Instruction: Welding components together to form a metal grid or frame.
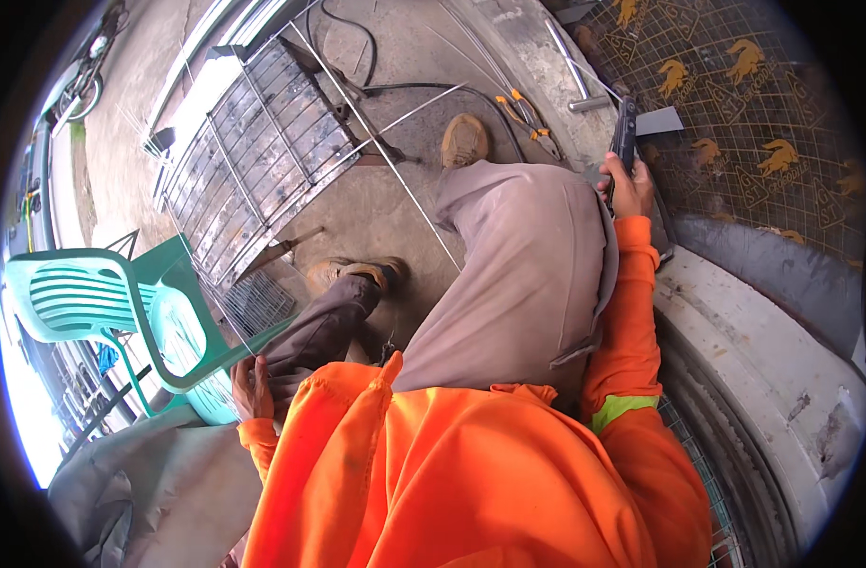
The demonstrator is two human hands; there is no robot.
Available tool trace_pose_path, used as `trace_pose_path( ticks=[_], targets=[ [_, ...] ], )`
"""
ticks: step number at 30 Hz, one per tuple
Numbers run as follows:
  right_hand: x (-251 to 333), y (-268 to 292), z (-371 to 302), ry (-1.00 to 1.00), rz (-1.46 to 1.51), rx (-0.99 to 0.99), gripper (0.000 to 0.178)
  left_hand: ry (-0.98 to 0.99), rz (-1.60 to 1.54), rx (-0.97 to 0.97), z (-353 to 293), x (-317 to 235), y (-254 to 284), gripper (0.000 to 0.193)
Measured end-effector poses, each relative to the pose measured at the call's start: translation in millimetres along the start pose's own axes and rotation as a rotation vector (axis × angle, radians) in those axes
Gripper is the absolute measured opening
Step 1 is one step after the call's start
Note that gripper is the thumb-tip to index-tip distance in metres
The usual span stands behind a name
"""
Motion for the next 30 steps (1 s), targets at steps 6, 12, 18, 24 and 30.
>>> trace_pose_path(
  ticks=[6,12,18,24,30],
  targets=[
    [-39,13,-24,-0.122,0.010,-0.010,0.028,-0.196,0.117,0.030,21,29,-8,0.043],
    [-41,52,-55,0.121,-0.473,-0.068,0.038,-0.139,0.161,-0.022,37,33,12,0.043],
    [-37,81,-96,0.145,-0.733,-0.176,0.055,-0.059,0.157,-0.064,37,45,17,0.044],
    [-38,52,-111,0.053,-0.751,0.032,0.059,-0.042,0.092,0.002,41,33,-26,0.044],
    [-65,56,-96,-0.057,-0.888,0.027,0.055,-0.071,0.054,0.124,43,10,-70,0.044]
  ],
)
Point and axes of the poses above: each hand's wrist, its own z-axis towards the middle knuckle, its own y-axis out of the back of the hand, x = y × z, the point moved 10 cm from there along z, towards the middle knuckle, and after that the axes turned 12 degrees about -x, right-handed, at the moved point
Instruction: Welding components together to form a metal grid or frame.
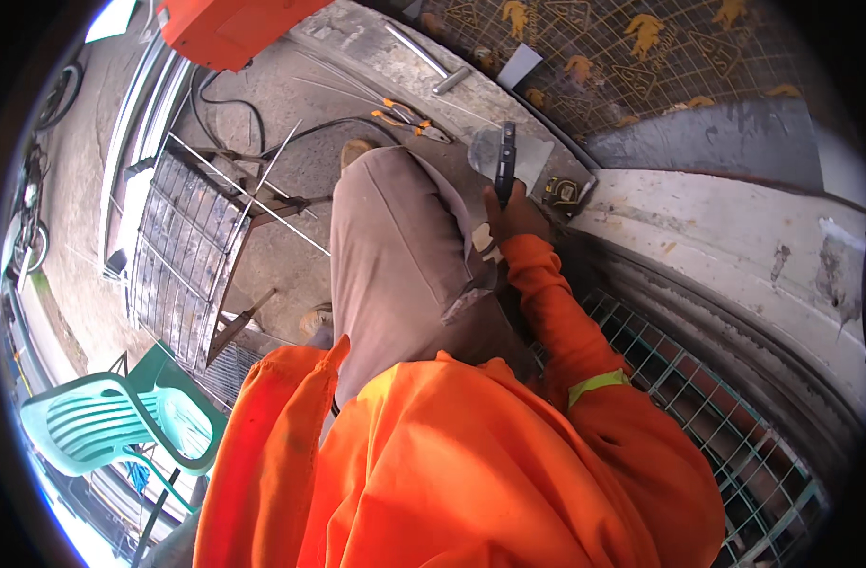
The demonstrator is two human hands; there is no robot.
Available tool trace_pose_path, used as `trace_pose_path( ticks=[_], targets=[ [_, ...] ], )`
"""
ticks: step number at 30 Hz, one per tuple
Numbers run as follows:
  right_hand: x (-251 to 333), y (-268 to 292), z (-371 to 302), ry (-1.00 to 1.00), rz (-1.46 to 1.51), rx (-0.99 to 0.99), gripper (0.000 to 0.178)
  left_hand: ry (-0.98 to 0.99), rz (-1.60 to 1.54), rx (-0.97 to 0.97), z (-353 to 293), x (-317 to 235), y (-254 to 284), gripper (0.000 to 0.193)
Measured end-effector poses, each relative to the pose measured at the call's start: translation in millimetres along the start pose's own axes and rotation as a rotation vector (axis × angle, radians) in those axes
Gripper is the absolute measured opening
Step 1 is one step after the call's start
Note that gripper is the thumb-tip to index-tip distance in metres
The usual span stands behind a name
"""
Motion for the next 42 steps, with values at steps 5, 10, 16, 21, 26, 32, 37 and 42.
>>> trace_pose_path(
  ticks=[5,10,16,21,26,32,37,42],
  targets=[
    [1,17,-3,0.008,-0.058,-0.048,0.057,-0.002,-0.007,0.057,1,-17,-18,0.044],
    [14,16,-6,0.053,-0.066,-0.062,0.061,0.074,0.004,0.042,-12,-4,-7,0.044],
    [9,6,-1,0.098,-0.127,-0.067,0.058,0.301,-0.208,-0.111,-55,8,37,0.050],
    [88,-92,-36,0.482,0.034,0.120,0.059,0.247,-0.178,-0.266,-51,4,47,0.051],
    [153,-140,-103,0.701,0.044,0.209,0.060,0.184,-0.021,-0.397,-60,4,53,0.034],
    [170,-193,-165,0.847,0.050,0.315,0.060,0.275,-0.030,-0.450,-52,-18,77,0.032],
    [140,-201,-156,0.816,0.053,0.299,0.060,0.471,-0.266,-0.183,-45,-5,60,0.041],
    [69,-140,-82,0.661,0.034,0.143,0.061,0.551,-0.299,-0.195,-64,9,56,0.041]
  ],
)
Point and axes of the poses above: each hand's wrist, its own z-axis towards the middle knuckle, its own y-axis out of the back of the hand, x = y × z, the point moved 10 cm from there along z, towards the middle knuckle, and after that the axes turned 12 degrees about -x, right-handed, at the moved point
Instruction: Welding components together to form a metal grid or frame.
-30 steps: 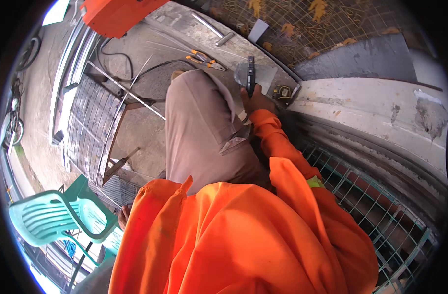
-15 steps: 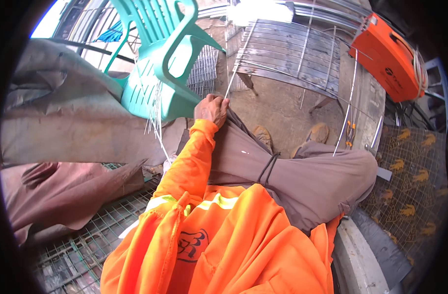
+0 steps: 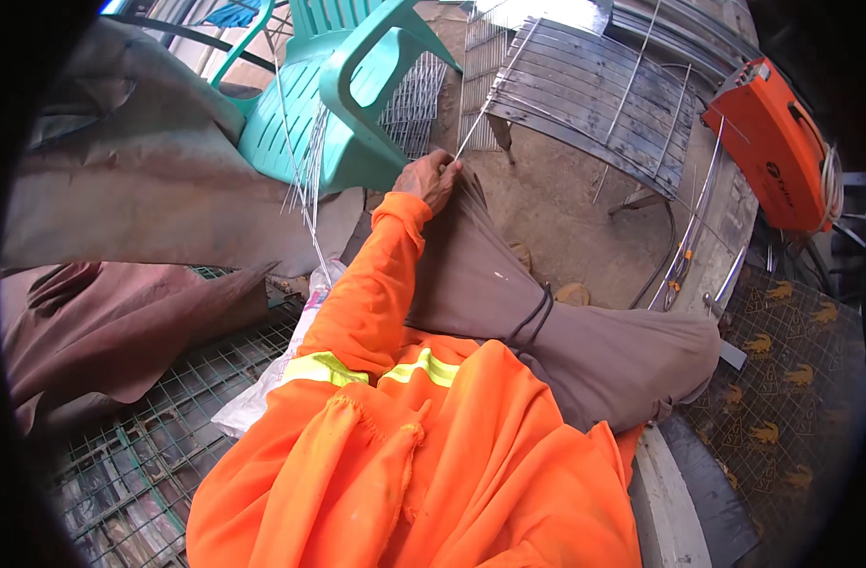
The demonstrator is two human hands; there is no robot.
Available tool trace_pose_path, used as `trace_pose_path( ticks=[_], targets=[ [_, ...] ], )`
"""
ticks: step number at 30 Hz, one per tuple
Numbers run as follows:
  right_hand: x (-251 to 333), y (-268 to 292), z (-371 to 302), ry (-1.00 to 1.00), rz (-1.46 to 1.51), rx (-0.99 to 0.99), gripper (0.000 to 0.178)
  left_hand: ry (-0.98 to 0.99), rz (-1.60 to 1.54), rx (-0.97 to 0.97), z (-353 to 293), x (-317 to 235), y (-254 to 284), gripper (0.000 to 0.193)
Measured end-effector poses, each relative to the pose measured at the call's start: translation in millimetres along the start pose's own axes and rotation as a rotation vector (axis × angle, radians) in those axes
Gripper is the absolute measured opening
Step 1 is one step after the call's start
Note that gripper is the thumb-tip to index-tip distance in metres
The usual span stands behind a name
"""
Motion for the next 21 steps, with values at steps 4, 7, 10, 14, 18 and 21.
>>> trace_pose_path(
  ticks=[4,7,10,14,18,21],
  targets=[
    [-73,55,-9,-0.130,-0.032,-0.130,0.061,0.010,-0.017,-0.017,10,3,2,0.044],
    [-109,97,-10,-0.200,-0.046,-0.235,0.061,0.004,0.026,-0.067,16,12,14,0.043],
    [-150,135,-16,-0.291,-0.055,-0.333,0.062,-0.005,-0.039,-0.042,17,20,16,0.045],
    [-162,145,0,-0.328,-0.003,-0.422,0.062,-0.008,-0.035,0.054,3,20,6,0.047],
    [-162,146,16,-0.345,0.050,-0.469,0.062,0.048,-0.128,0.119,-16,17,1,0.047],
    [-154,149,39,-0.356,0.081,-0.503,0.063,0.044,-0.208,0.153,-26,12,-1,0.041]
  ],
)
Point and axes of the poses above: each hand's wrist, its own z-axis towards the middle knuckle, its own y-axis out of the back of the hand, x = y × z, the point moved 10 cm from there along z, towards the middle knuckle, and after that the axes turned 12 degrees about -x, right-handed, at the moved point
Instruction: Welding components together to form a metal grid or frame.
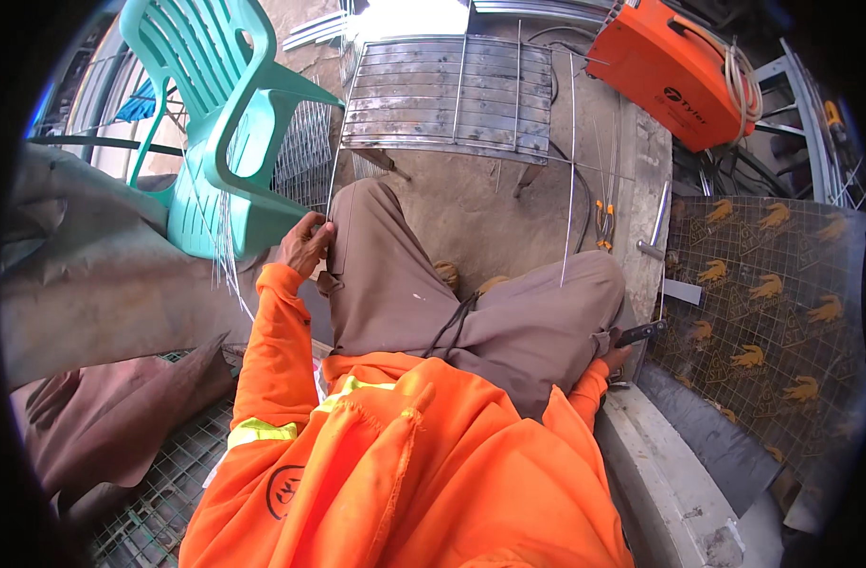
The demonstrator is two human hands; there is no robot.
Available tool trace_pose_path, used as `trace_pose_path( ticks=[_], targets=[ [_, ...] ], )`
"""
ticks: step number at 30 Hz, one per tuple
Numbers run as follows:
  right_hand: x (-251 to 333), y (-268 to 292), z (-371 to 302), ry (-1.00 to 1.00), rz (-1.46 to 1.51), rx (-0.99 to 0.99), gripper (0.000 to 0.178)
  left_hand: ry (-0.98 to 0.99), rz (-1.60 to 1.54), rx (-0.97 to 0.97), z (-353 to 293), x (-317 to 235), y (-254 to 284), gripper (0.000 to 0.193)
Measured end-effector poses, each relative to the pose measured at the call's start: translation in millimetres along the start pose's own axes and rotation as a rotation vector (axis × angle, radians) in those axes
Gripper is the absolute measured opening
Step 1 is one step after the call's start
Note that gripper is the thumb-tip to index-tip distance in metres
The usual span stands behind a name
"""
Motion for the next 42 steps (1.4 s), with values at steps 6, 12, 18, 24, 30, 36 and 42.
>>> trace_pose_path(
  ticks=[6,12,18,24,30,36,42],
  targets=[
    [25,29,-23,-0.035,-0.092,-0.162,0.077,-0.064,-0.045,0.129,-6,-15,-12,0.034],
    [15,15,-18,-0.057,-0.051,-0.047,0.076,-0.039,0.094,0.097,5,10,-15,0.031],
    [12,23,-13,-0.109,0.013,-0.068,0.074,0.025,-0.080,0.109,12,-1,-23,0.032],
    [6,47,13,0.077,0.085,-0.251,0.068,0.057,-0.198,0.105,26,13,-26,0.033],
    [55,64,-14,-0.203,0.546,-0.086,0.056,0.102,-0.316,0.321,6,-2,-30,0.034],
    [70,78,-27,-0.231,0.560,-0.086,0.051,0.107,-0.367,0.454,-12,5,-39,0.034],
    [98,74,-36,-0.245,0.575,-0.064,0.050,0.178,-0.381,0.408,-25,5,-28,0.032]
  ],
)
Point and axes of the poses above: each hand's wrist, its own z-axis towards the middle knuckle, its own y-axis out of the back of the hand, x = y × z, the point moved 10 cm from there along z, towards the middle knuckle, and after that the axes turned 12 degrees about -x, right-handed, at the moved point
